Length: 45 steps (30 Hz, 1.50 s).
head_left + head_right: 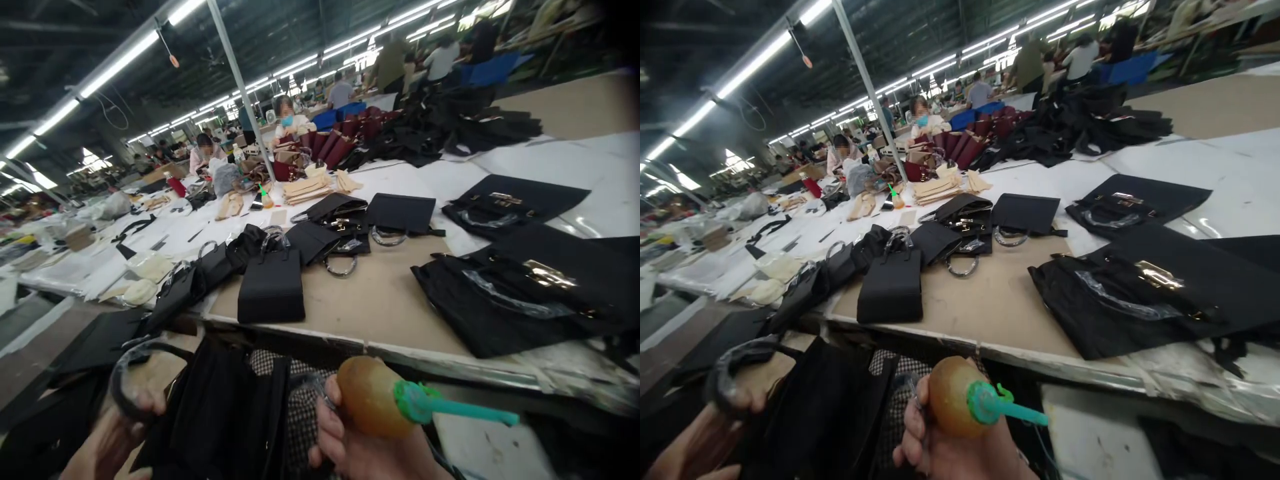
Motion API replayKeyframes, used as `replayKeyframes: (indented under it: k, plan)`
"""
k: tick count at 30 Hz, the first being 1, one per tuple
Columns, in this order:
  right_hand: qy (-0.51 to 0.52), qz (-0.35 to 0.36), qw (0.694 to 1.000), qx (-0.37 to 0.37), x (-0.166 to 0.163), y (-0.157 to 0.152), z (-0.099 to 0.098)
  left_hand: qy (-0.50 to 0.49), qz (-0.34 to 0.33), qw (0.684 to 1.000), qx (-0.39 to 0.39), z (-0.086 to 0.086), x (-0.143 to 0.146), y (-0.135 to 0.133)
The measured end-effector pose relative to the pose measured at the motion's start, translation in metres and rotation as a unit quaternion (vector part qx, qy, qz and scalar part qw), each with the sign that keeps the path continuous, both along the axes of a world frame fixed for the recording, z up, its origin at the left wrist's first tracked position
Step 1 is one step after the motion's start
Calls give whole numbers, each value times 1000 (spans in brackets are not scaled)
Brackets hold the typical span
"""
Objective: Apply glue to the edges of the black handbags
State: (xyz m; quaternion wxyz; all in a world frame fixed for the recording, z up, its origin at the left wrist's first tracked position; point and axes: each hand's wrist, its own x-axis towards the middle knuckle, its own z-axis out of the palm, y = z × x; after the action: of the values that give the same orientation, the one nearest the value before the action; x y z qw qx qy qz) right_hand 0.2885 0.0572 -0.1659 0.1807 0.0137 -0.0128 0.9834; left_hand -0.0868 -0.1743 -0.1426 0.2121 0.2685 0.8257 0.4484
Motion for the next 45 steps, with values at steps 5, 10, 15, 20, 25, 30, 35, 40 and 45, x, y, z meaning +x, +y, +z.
replayKeyframes:
  k: [5, 10, 15, 20, 25, 30, 35, 40, 45]
  plan:
    - [-11, 39, 999, 0, -7, -37, -8, 49, 39, 998, -10, -16, 25, -13]
    - [-25, 47, 998, 43, -19, -67, -6, 359, -90, 927, -54, 0, 60, 6]
    - [-44, 57, 995, 68, -22, -78, -4, 158, -331, 864, -345, -69, 89, 31]
    - [-77, 47, 995, 32, -21, -87, -14, 71, -281, 873, -392, -158, 55, 21]
    - [-90, 42, 995, -16, -32, -92, -32, 11, -246, 900, -359, -195, 37, 25]
    - [-111, 29, 993, -14, -36, -87, -30, 5, -273, 907, -320, -167, 38, 24]
    - [-119, 33, 992, -39, -39, -67, -19, 126, -400, 875, -240, -103, 28, 12]
    - [-124, 35, 991, -17, -45, -54, -16, 281, -564, 743, -224, -102, 20, 37]
    - [-147, 15, 989, -26, -43, -56, -20, 401, -634, 642, -162, -139, 16, 62]
